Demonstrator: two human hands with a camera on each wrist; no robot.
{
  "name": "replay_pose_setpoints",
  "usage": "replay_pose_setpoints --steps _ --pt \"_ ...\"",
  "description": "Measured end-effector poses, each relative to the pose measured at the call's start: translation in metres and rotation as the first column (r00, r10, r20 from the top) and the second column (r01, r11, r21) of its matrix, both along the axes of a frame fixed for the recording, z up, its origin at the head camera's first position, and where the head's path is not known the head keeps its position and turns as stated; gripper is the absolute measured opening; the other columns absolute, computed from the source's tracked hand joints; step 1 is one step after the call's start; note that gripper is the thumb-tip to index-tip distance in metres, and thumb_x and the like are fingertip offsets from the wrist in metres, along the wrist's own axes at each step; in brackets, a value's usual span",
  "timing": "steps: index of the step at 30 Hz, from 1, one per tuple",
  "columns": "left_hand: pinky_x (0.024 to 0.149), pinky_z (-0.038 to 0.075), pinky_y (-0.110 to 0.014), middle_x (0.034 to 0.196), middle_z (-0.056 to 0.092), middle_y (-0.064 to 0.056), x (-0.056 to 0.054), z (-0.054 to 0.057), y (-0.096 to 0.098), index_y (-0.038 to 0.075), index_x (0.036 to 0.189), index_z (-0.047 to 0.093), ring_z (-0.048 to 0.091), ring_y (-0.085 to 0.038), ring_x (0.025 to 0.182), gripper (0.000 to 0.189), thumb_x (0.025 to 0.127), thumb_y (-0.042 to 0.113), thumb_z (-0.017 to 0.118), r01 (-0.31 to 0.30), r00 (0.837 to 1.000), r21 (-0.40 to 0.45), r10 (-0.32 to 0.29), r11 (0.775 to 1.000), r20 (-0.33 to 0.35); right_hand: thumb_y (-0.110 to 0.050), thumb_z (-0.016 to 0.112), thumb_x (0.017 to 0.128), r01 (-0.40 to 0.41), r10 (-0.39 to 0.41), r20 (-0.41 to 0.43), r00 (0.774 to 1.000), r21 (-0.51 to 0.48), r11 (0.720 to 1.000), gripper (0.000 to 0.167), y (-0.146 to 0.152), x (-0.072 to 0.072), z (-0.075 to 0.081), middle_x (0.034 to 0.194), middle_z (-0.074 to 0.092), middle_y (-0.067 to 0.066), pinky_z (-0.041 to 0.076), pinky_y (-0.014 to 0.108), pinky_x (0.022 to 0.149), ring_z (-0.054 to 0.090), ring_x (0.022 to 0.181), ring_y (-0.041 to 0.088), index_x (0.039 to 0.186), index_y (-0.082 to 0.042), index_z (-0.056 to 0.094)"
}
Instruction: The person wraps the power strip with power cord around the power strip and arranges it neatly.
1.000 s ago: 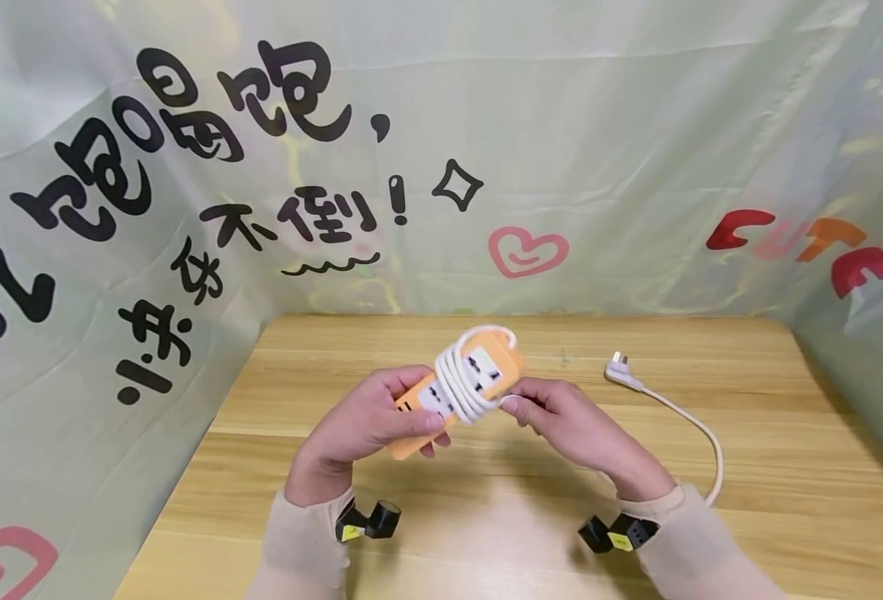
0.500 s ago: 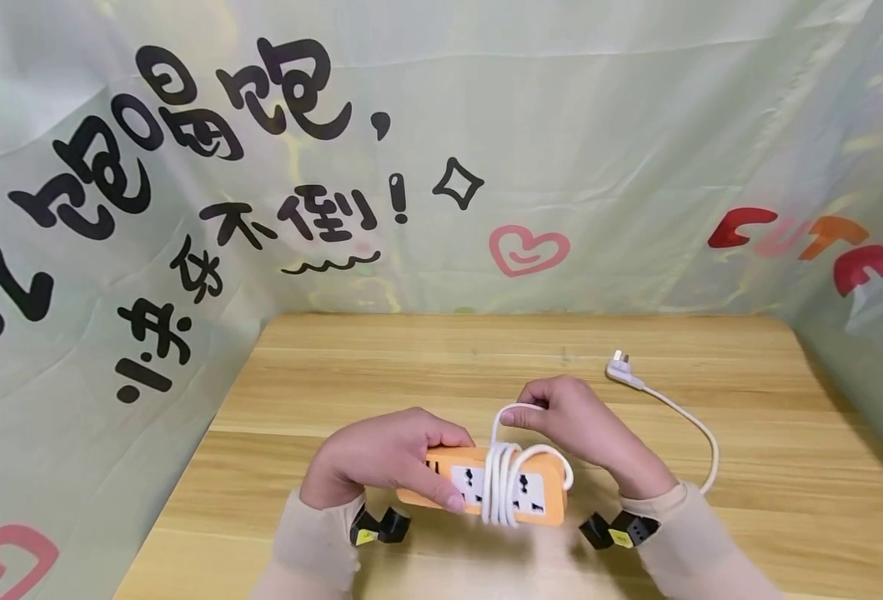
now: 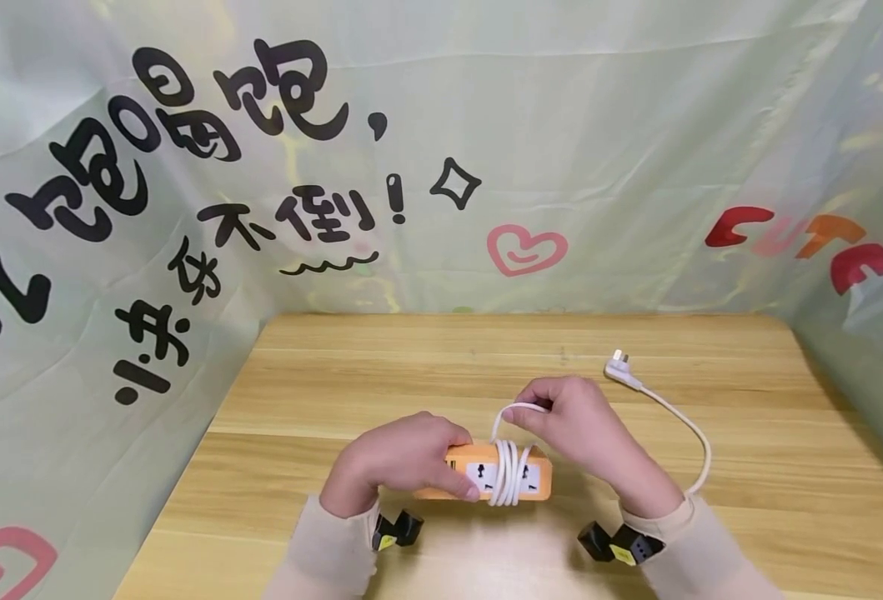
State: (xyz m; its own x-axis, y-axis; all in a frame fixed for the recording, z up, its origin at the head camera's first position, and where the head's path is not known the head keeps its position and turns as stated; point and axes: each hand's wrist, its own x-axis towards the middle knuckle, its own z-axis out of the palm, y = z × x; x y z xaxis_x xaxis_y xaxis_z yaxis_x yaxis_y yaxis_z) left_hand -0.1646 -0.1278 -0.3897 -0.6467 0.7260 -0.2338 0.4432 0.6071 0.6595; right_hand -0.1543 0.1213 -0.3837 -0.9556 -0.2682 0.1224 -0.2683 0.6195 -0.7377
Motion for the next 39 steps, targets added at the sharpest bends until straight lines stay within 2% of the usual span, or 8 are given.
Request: replay_pose_setpoints --steps 6,12,16,19,22,28,35,39 --pt "0.058 0.047 -0.024 0.072 0.063 0.008 -0.001 0.001 0.000 0.019 0.086 0.068 0.054 -0.008 0.062 0.024 0.086 0.036 0.085 -0.203 0.979 -0.012 0.202 0.979 -0.026 -0.020 0.078 0.097 0.026 -0.022 -0.152 0.988 0.019 0.999 0.010 -0.014 0.013 0.002 0.077 0.071 -0.010 0.048 0.025 0.059 0.056 0.063 0.004 0.087 -0.021 0.080" --pt "0.058 0.047 -0.030 0.074 0.063 0.003 -0.004 0.004 0.000 0.018 0.091 0.068 0.055 -0.013 0.064 0.028 0.088 0.041 0.083 -0.389 0.918 0.043 0.391 0.920 -0.060 -0.012 0.070 0.102 -0.018 0.018 -0.325 0.946 0.003 1.000 0.012 -0.021 0.019 -0.001 0.089 0.072 -0.006 0.051 0.026 0.065 0.057 0.072 0.003 0.106 -0.013 0.081" --pt "0.056 0.047 -0.031 0.074 0.063 0.002 -0.005 0.006 -0.001 0.018 0.096 0.070 0.055 -0.014 0.062 0.029 0.090 0.044 0.081 -0.469 0.878 0.084 0.474 0.879 -0.061 -0.007 0.066 0.103 -0.069 0.066 -0.336 0.940 0.003 0.998 0.019 -0.023 0.022 -0.002 0.085 0.062 -0.008 0.045 0.024 0.062 0.049 0.069 0.003 0.118 -0.010 0.078" --pt "0.057 0.047 -0.032 0.076 0.063 0.001 -0.006 0.008 -0.002 0.017 0.099 0.070 0.055 -0.015 0.063 0.030 0.090 0.044 0.080 -0.504 0.856 0.121 0.513 0.855 -0.062 -0.007 0.065 0.104 -0.075 0.073 -0.319 0.945 0.005 0.997 0.019 -0.023 0.022 -0.002 0.083 0.060 -0.009 0.045 0.024 0.061 0.048 0.068 0.002 0.118 -0.011 0.077" --pt "0.059 0.049 -0.033 0.079 0.065 0.000 -0.006 0.009 -0.002 0.017 0.101 0.070 0.057 -0.017 0.066 0.032 0.090 0.045 0.080 -0.533 0.835 0.171 0.548 0.829 -0.054 -0.013 0.063 0.106 -0.058 0.057 -0.277 0.959 0.005 0.998 0.012 -0.024 0.021 0.000 0.079 0.061 -0.010 0.045 0.024 0.059 0.048 0.064 0.001 0.105 -0.016 0.075" --pt "0.061 0.052 -0.034 0.083 0.068 -0.003 -0.006 0.013 -0.005 0.012 0.103 0.072 0.062 -0.019 0.069 0.036 0.090 0.043 0.083 -0.590 0.796 0.276 0.604 0.759 0.043 -0.025 0.060 0.109 -0.040 0.041 -0.231 0.972 0.011 0.999 0.027 -0.025 0.020 0.000 0.067 0.054 -0.016 0.039 0.024 0.052 0.041 0.053 0.000 0.082 -0.022 0.060" --pt "0.064 0.053 -0.034 0.086 0.070 -0.004 -0.006 0.015 -0.008 0.010 0.108 0.074 0.064 -0.019 0.070 0.036 0.091 0.041 0.082 -0.604 0.786 0.319 0.612 0.730 0.086 -0.012 0.060 0.108 -0.101 0.095 -0.203 0.975 -0.019 0.995 0.018 -0.025 0.022 0.000 0.076 0.060 -0.016 0.045 0.024 0.054 0.051 0.062 -0.002 0.093 -0.020 0.066" --pt "0.064 0.055 -0.034 0.087 0.072 -0.005 -0.005 0.015 -0.009 0.009 0.112 0.073 0.067 -0.019 0.070 0.037 0.091 0.039 0.082 -0.598 0.794 0.349 0.591 0.721 0.139 -0.012 0.059 0.108 -0.111 0.102 -0.178 0.979 -0.043 0.993 0.017 -0.026 0.022 -0.001 0.078 0.062 -0.015 0.047 0.024 0.055 0.055 0.066 -0.001 0.095 -0.019 0.067"
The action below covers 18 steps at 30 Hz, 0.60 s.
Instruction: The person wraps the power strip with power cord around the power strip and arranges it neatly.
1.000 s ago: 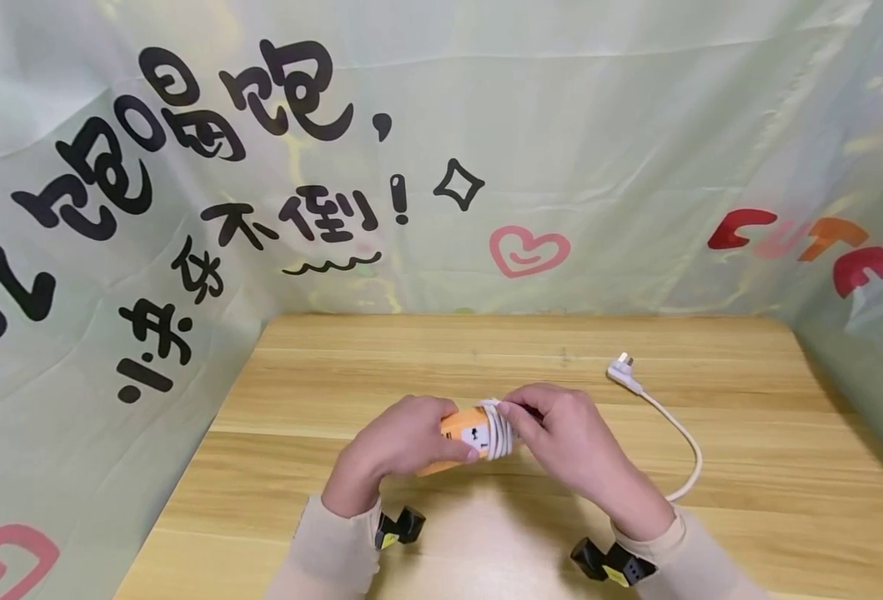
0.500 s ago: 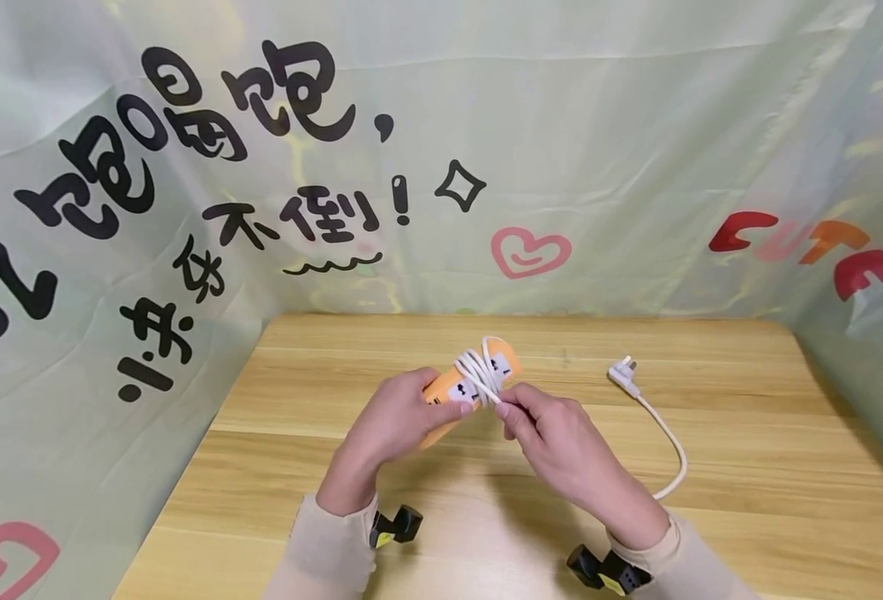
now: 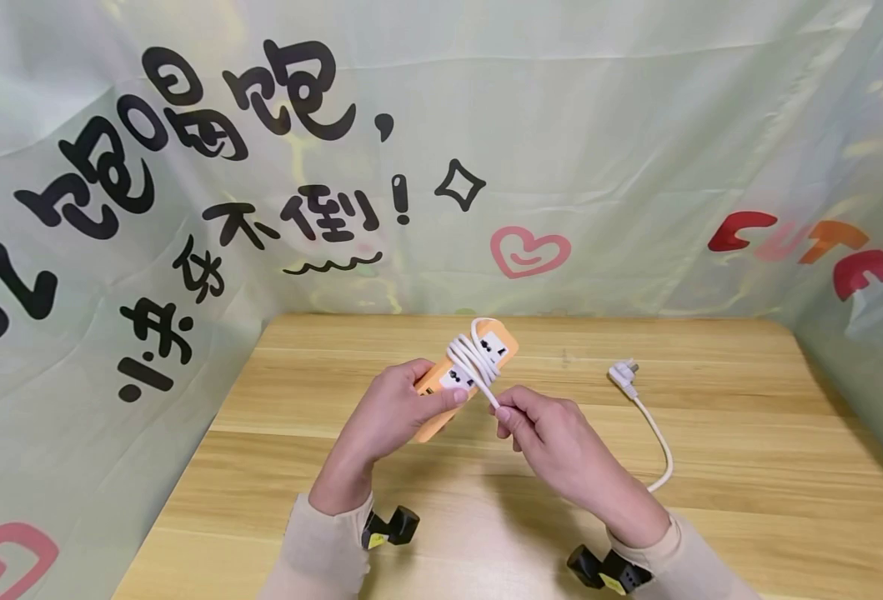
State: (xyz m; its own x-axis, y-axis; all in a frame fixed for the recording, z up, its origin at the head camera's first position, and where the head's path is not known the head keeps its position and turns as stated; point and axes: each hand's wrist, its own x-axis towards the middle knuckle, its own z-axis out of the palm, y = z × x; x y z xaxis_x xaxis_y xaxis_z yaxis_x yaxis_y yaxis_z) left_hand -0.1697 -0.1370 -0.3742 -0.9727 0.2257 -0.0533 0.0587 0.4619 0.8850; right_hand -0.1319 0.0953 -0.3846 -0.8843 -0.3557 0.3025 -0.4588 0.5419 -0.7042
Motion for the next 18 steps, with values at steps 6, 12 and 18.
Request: replay_pose_setpoints --steps 6,12,18 --pt "0.064 0.058 -0.033 0.088 0.074 -0.010 0.0002 0.0011 0.0000 0.004 0.118 0.070 0.073 -0.026 0.072 0.040 0.093 0.034 0.082 0.050 0.995 0.159 -0.062 0.986 0.072 -0.016 0.062 0.107 0.011 -0.011 0.011 1.000 -0.022 1.000 0.018 0.0011 -0.0028 -0.0010 0.075 0.062 -0.013 0.047 0.025 0.052 0.055 0.063 0.000 0.090 -0.019 0.066" --pt "0.069 0.062 -0.039 0.093 0.074 -0.014 -0.0003 0.0027 0.0015 0.002 0.120 0.070 0.074 -0.026 0.075 0.041 0.094 0.031 0.082 0.068 0.990 0.234 -0.095 0.970 0.107 -0.015 0.065 0.105 0.030 -0.028 0.031 0.999 -0.061 0.998 0.016 0.0024 -0.0054 -0.0021 0.073 0.061 -0.010 0.047 0.026 0.050 0.055 0.061 0.002 0.090 -0.017 0.065" --pt "0.074 0.064 -0.040 0.101 0.074 -0.017 0.0000 0.0051 0.0038 0.001 0.126 0.069 0.074 -0.025 0.081 0.041 0.096 0.027 0.080 0.090 0.984 0.301 -0.131 0.949 0.118 -0.019 0.065 0.106 0.026 -0.020 0.048 0.999 -0.113 0.993 0.016 0.0035 -0.0065 -0.0032 0.074 0.059 -0.009 0.047 0.027 0.049 0.056 0.060 0.004 0.091 -0.014 0.065"
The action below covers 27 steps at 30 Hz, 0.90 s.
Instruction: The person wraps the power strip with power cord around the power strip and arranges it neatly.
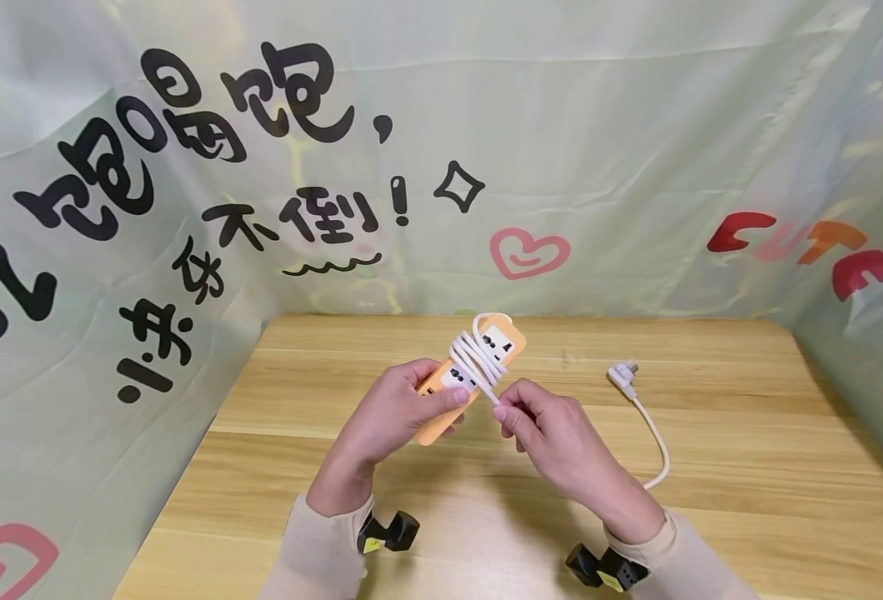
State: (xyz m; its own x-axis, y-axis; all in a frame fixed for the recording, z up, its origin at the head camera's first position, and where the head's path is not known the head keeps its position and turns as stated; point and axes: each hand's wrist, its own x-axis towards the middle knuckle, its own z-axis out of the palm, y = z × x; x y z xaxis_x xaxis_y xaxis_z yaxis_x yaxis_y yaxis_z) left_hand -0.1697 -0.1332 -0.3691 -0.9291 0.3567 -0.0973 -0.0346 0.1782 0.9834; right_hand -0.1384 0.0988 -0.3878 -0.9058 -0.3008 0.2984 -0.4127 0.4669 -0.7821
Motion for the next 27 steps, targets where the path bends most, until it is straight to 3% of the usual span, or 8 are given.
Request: replay_pose_setpoints --steps 6,13,16,22,27 --pt "0.077 0.065 -0.043 0.104 0.073 -0.019 0.001 0.003 -0.001 0.001 0.127 0.067 0.074 -0.025 0.083 0.040 0.096 0.024 0.080 -0.003 1.000 0.063 0.002 0.998 0.013 -0.017 0.066 0.105 0.002 -0.002 -0.051 0.999 -0.002 1.000 0.016 -0.001 -0.002 -0.002 0.074 0.062 -0.010 0.048 0.026 0.053 0.056 0.062 0.003 0.089 -0.020 0.067" --pt "0.074 0.064 -0.037 0.101 0.074 -0.015 0.001 0.002 -0.004 -0.002 0.126 0.066 0.075 -0.023 0.081 0.038 0.097 0.020 0.078 -0.001 1.000 0.137 0.001 0.991 0.006 -0.001 0.063 0.103 -0.055 0.058 -0.102 0.993 0.033 0.998 0.018 0.001 -0.005 -0.003 0.084 0.067 -0.013 0.052 0.025 0.061 0.061 0.072 0.002 0.106 -0.014 0.076" --pt "0.075 0.064 -0.037 0.100 0.074 -0.013 0.001 0.003 -0.005 -0.002 0.127 0.066 0.075 -0.022 0.081 0.039 0.097 0.019 0.078 0.022 1.000 0.162 -0.025 0.986 0.014 -0.008 0.064 0.105 -0.027 0.035 -0.120 0.992 0.065 0.997 0.015 0.002 -0.007 -0.004 0.078 0.064 -0.014 0.049 0.024 0.059 0.058 0.069 0.000 0.097 -0.017 0.074" --pt "0.074 0.064 -0.038 0.098 0.074 -0.012 0.001 0.003 -0.008 -0.005 0.129 0.064 0.075 -0.023 0.080 0.040 0.097 0.016 0.078 0.061 0.998 0.202 -0.066 0.977 0.019 -0.025 0.064 0.107 0.074 -0.045 -0.159 0.986 0.180 0.981 0.027 0.004 -0.013 -0.009 0.064 0.048 -0.015 0.040 0.024 0.053 0.044 0.057 0.001 0.080 -0.022 0.061" --pt "0.073 0.064 -0.037 0.097 0.073 -0.012 0.002 0.004 -0.009 -0.005 0.129 0.064 0.075 -0.023 0.080 0.041 0.096 0.015 0.078 0.079 0.996 0.231 -0.085 0.970 0.019 -0.031 0.064 0.106 0.086 -0.071 -0.085 0.994 0.185 0.979 0.035 0.010 -0.016 -0.008 0.060 0.040 -0.012 0.035 0.025 0.052 0.037 0.054 0.004 0.074 -0.022 0.057"
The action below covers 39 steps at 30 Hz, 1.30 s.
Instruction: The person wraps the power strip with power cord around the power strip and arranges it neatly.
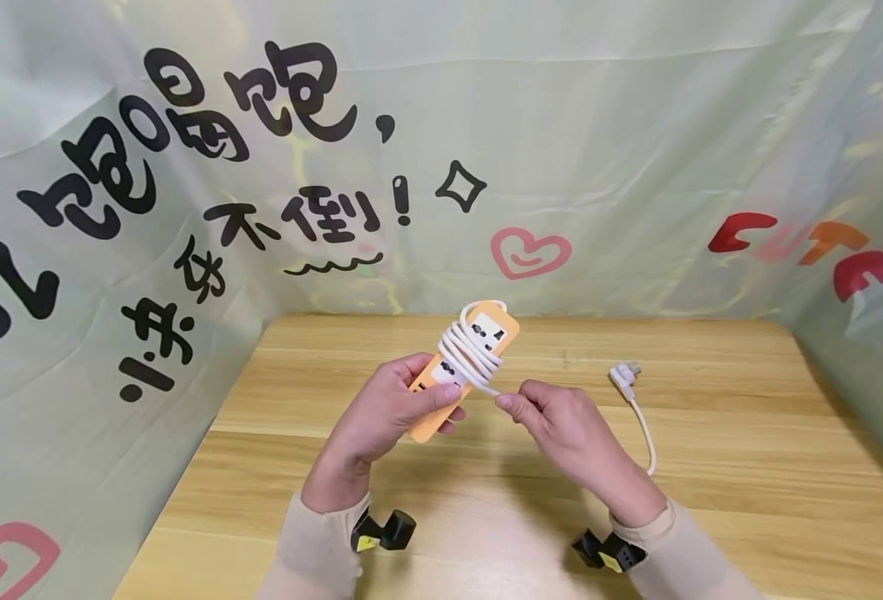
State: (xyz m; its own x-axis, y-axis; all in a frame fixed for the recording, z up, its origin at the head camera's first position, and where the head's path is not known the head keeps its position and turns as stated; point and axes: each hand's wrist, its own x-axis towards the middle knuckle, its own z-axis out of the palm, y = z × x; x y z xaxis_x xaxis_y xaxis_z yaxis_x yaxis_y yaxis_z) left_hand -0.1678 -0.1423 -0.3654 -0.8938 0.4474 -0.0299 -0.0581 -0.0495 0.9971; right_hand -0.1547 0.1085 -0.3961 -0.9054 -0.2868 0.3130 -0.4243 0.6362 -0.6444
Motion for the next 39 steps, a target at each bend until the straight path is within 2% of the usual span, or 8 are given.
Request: replay_pose_setpoints --steps 4,10,16,21,27,30,35,39 --pt "0.073 0.064 -0.036 0.096 0.072 -0.012 0.000 0.001 0.000 -0.005 0.131 0.063 0.074 -0.023 0.079 0.041 0.097 0.012 0.077 0.007 1.000 0.030 -0.008 1.000 0.002 -0.027 0.060 0.108 -0.065 0.069 0.058 0.996 -0.070 0.995 0.029 0.007 -0.001 0.005 0.067 0.049 -0.010 0.039 0.026 0.055 0.041 0.058 0.005 0.081 -0.020 0.066" --pt "0.074 0.064 -0.036 0.098 0.072 -0.012 0.002 0.003 0.000 -0.006 0.132 0.062 0.075 -0.021 0.079 0.041 0.096 0.009 0.076 0.024 1.000 0.051 -0.025 0.998 0.006 -0.018 0.055 0.110 -0.207 0.227 0.162 0.960 -0.131 0.970 0.020 0.020 -0.002 0.015 0.080 0.057 -0.005 0.046 0.027 0.060 0.051 0.067 0.007 0.104 -0.018 0.074" --pt "0.073 0.064 -0.037 0.099 0.073 -0.010 0.006 0.005 0.000 -0.005 0.128 0.063 0.075 -0.021 0.080 0.037 0.096 0.011 0.076 0.084 0.996 0.030 -0.083 0.996 -0.017 -0.036 0.066 0.104 -0.060 0.061 0.105 0.993 -0.004 0.998 0.022 0.015 -0.007 0.010 0.071 0.053 -0.008 0.043 0.027 0.058 0.048 0.063 0.009 0.090 -0.019 0.069" --pt "0.074 0.064 -0.038 0.101 0.073 -0.012 0.006 0.006 -0.004 -0.005 0.133 0.062 0.075 -0.022 0.081 0.041 0.097 0.009 0.074 0.071 0.997 0.057 -0.070 0.996 -0.020 -0.046 0.068 0.101 0.065 -0.069 0.064 0.996 0.069 0.995 0.036 0.013 -0.009 0.008 0.064 0.043 -0.006 0.036 0.028 0.054 0.042 0.057 0.011 0.081 -0.018 0.060" --pt "0.076 0.064 -0.034 0.098 0.070 -0.011 0.003 0.006 -0.005 -0.008 0.134 0.057 0.074 -0.020 0.080 0.035 0.101 0.001 0.063 0.032 0.999 0.190 -0.032 0.981 0.001 -0.024 0.058 0.110 -0.013 0.014 0.076 0.997 -0.014 1.000 0.021 0.016 -0.008 0.009 0.072 0.052 -0.006 0.040 0.028 0.058 0.046 0.062 0.010 0.091 -0.019 0.068" --pt "0.076 0.064 -0.034 0.098 0.070 -0.011 0.003 0.006 -0.005 -0.008 0.135 0.056 0.075 -0.020 0.081 0.037 0.100 0.001 0.064 0.034 0.999 0.197 -0.036 0.980 0.006 -0.021 0.058 0.110 -0.021 0.021 0.072 0.997 -0.008 1.000 0.021 0.016 -0.009 0.007 0.075 0.058 -0.006 0.041 0.028 0.058 0.046 0.062 0.009 0.092 -0.020 0.069" --pt "0.077 0.064 -0.037 0.103 0.073 -0.010 0.006 0.005 -0.001 -0.009 0.137 0.057 0.076 -0.021 0.084 0.046 0.097 0.008 0.074 0.126 0.992 0.115 -0.124 0.985 -0.018 -0.036 0.062 0.107 0.081 -0.086 0.042 0.995 0.114 0.990 0.032 0.014 -0.014 -0.002 0.065 0.049 -0.004 0.037 0.029 0.054 0.042 0.056 0.012 0.082 -0.016 0.061" --pt "0.076 0.064 -0.036 0.103 0.074 -0.008 0.008 0.003 0.003 -0.011 0.133 0.057 0.076 -0.020 0.084 0.042 0.098 0.008 0.073 0.223 0.975 0.084 -0.221 0.971 -0.033 -0.046 0.059 0.107 0.176 -0.193 0.039 0.980 0.264 0.948 0.043 0.015 -0.018 -0.007 0.061 0.046 0.000 0.035 0.034 0.050 0.045 0.054 0.017 0.078 -0.016 0.057"
